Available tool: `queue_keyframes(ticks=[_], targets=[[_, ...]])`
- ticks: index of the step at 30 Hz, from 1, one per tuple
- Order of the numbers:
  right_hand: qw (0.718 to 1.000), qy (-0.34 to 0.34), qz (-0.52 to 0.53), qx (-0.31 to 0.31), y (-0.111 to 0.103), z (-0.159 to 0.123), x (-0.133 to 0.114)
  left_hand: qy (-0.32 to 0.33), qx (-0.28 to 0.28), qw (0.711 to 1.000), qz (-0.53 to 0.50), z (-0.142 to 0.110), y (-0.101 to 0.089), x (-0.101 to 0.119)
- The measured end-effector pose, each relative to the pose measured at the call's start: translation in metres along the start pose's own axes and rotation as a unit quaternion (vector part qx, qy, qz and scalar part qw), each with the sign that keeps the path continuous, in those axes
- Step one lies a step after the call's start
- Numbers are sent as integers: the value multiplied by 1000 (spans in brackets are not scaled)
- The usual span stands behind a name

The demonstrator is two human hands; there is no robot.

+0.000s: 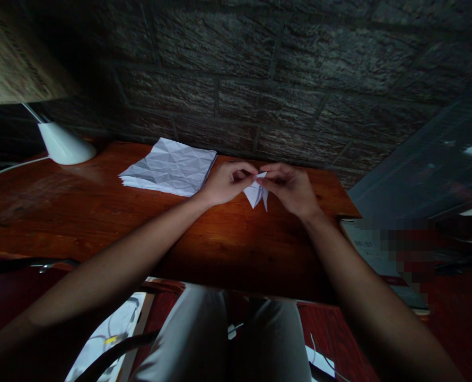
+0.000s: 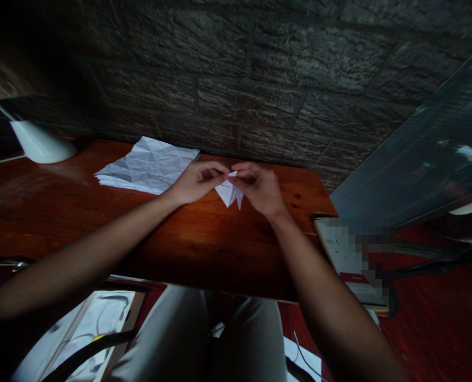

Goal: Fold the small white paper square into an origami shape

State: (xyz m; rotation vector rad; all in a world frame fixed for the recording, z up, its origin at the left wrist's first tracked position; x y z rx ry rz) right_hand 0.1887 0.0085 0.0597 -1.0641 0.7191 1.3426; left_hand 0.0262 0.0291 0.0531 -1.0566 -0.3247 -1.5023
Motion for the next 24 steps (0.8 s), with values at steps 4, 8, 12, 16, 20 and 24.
queue_keyframes(ticks=[4,8,12,16,20,24], targets=[[1000,12,22,3,0,1,2,25,12,1000,7,1,-2,4],[1000,11,23,8,0,1,-1,48,34,998,13,2,-5,5],[1000,3,6,7,1,-1,-7,75,49,996,14,2,-8,7],[1000,4,-10,11,1,-2,-9,59,23,998,8,2,-5,7],[1000,1,-18,12,0,-1,-7,25,-10,1000,-16,1,1,4],[999,-7,-51,12,-1,-1,-7,-8,-3,1000,-27,1,0,-2]])
Point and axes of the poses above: each hand's wrist, its own z-axis towards the middle knuckle, its own y-axis out of the palm, x = y × z, the point moved 7 cm from there along z, towards the middle knuckle, and after that the axes turned 3 degrees about z, right-handed, at the moved point
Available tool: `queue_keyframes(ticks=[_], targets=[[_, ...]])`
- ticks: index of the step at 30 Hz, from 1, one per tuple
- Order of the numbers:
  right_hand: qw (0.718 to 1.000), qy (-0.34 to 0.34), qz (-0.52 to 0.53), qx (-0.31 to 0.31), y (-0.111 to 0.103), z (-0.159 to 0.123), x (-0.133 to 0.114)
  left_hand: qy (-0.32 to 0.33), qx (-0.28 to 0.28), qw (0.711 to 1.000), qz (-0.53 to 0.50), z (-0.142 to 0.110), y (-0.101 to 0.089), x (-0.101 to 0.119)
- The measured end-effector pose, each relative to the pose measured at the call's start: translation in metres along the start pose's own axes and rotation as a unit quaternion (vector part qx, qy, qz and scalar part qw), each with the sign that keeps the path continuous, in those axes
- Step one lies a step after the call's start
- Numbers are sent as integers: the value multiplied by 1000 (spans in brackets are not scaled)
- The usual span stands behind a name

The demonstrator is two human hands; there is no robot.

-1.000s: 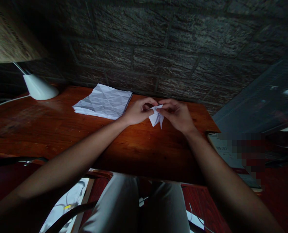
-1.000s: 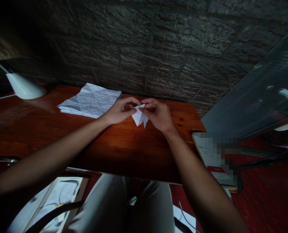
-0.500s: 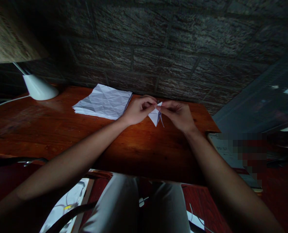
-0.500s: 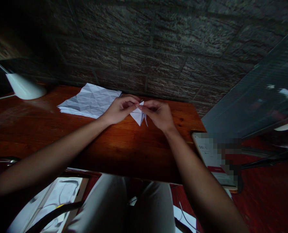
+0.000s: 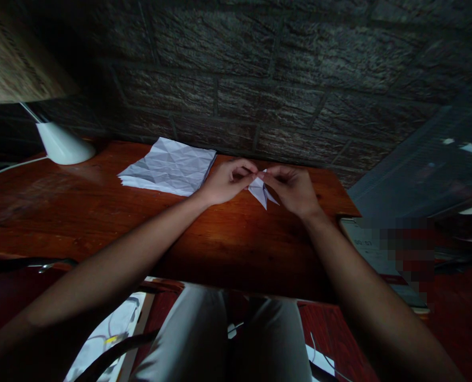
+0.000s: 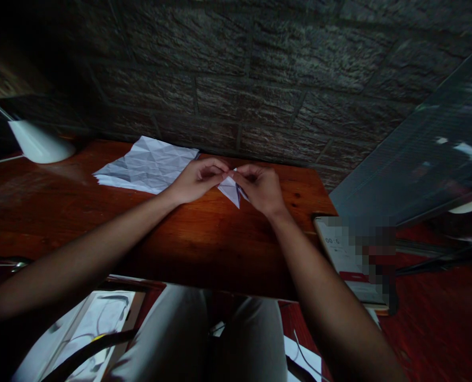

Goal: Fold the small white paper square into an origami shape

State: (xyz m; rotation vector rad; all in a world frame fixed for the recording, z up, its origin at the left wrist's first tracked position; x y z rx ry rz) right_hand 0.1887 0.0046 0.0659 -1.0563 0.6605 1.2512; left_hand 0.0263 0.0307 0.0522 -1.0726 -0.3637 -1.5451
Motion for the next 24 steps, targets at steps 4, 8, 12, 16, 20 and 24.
queue_keyframes(ticks=[4,8,12,16,20,24], targets=[[999,-11,-48,-4,1,-2,-2,-15,9,1000,-5,0,-2,-4],[998,-13,-61,-10,2,-3,-4,-10,3,1000,-20,0,0,-4],[997,-18,-68,-17,4,-3,-5,-19,-1,1000,-19,0,1,-5],[996,-25,-77,-24,5,-4,-8,-24,-1,1000,-17,-1,1,-7],[996,-28,-78,-23,5,-4,-9,-30,1,999,-24,-1,1,-7],[998,-25,-53,-17,5,-5,-5,-20,-5,999,-43,-1,2,-6]])
Point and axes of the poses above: each hand's wrist, its own z-axis towards the middle knuckle, its own y-axis out of the palm, x = y × z, the point moved 7 cm from there along z, towards the middle knuckle, and after that the axes turned 3 degrees about z, right-handed, at the moved point
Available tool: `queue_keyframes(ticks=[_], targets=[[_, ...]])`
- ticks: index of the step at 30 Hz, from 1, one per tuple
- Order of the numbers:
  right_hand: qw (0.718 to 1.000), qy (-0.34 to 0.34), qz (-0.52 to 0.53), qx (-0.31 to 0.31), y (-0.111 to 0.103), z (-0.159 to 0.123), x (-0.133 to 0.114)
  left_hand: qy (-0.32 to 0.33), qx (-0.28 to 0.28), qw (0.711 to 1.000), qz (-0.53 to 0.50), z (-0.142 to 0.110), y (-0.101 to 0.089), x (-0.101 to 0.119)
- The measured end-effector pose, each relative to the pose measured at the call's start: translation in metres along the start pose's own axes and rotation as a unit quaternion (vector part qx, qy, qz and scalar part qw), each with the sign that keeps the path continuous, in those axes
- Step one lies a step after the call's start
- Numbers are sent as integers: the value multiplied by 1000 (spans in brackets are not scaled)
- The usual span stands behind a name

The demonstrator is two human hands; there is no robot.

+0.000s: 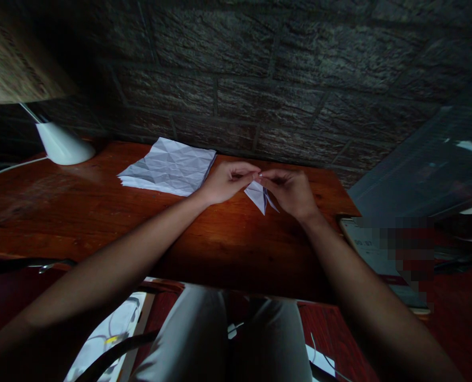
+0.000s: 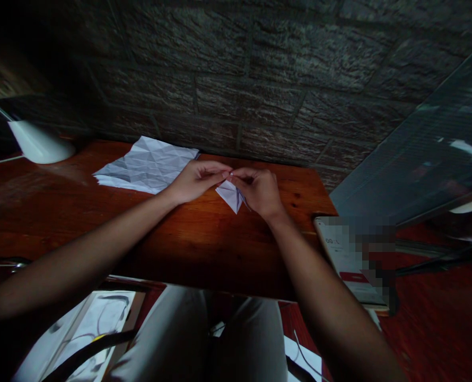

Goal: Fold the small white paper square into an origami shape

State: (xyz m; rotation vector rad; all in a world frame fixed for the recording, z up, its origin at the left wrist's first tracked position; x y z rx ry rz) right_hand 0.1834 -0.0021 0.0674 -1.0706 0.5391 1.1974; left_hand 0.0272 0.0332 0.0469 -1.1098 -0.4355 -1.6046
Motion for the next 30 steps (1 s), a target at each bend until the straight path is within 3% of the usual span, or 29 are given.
queue_keyframes(ticks=[5,10,22,30], targets=[[1000,6,17,18,1,0,6,-28,-9,999,-22,0,0,-6],[999,14,-38,34,-1,-1,0,-51,-9,998,-44,0,-3,-6],[998,59,-33,-4,5,-1,11,-70,18,995,-69,0,-10,-4],[999,54,0,-8,8,0,15,-114,-11,989,-99,-2,-9,-3]])
Point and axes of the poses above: each hand's wrist, its own z-axis towards the middle knuckle, its own y-axis out of the palm, x = y × z, the point moved 7 cm from there along z, towards the middle knuckle, and after that the axes turned 3 degrees about z, right-handed, at the moved point
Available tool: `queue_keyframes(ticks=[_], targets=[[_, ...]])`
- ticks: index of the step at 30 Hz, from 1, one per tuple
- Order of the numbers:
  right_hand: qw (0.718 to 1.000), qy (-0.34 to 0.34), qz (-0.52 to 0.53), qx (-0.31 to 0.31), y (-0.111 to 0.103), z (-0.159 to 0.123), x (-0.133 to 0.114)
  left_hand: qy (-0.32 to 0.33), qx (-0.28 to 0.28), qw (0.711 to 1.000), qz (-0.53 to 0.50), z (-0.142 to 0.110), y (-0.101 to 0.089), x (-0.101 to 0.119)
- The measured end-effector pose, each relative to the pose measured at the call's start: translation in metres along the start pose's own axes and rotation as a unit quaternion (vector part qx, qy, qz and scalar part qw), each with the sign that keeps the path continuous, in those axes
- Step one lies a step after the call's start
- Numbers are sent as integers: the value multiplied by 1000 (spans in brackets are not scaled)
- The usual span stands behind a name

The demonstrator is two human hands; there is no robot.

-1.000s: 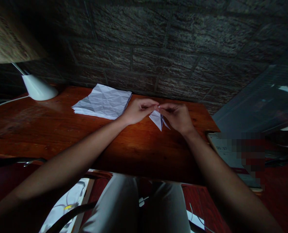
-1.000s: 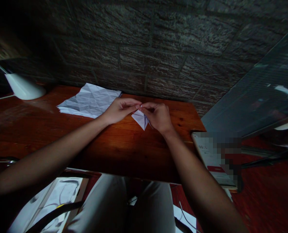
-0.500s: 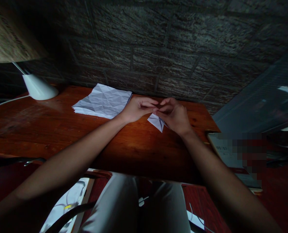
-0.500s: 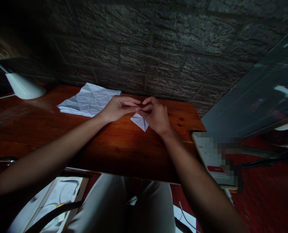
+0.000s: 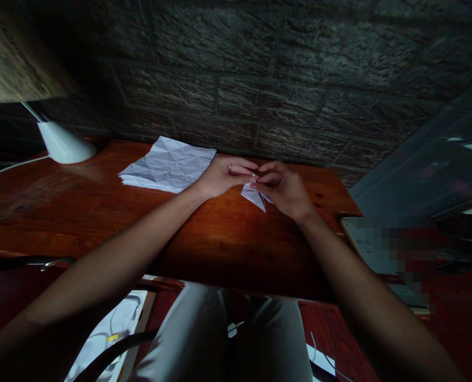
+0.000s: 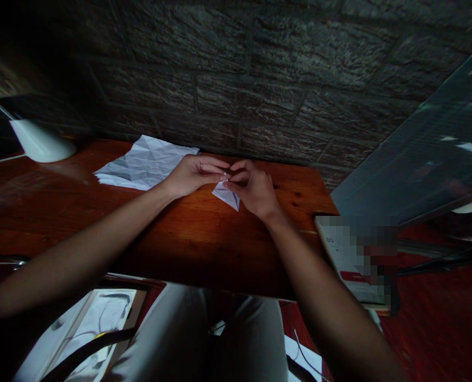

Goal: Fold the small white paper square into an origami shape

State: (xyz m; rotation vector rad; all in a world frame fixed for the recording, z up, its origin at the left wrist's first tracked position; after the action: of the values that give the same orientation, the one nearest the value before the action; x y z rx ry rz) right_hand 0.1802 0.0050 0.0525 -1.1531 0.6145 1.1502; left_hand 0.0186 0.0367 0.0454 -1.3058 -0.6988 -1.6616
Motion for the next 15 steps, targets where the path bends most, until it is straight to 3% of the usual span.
queue_keyframes(ticks=[15], targets=[[999,-12,41,-26,3,1,-2,-16,34,999,-18,-1,-1,0]])
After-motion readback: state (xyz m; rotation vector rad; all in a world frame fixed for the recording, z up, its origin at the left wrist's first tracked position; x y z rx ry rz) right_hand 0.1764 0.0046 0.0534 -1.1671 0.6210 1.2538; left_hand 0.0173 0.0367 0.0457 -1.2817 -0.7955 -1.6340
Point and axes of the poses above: each hand's wrist, its own z-axis towards the middle knuckle, its own y-axis out of the palm, x = y × z, the point moved 7 cm from there along z, towards the middle knuckle, and after that the axes turned 3 degrees about z, right-handed, at the moved point
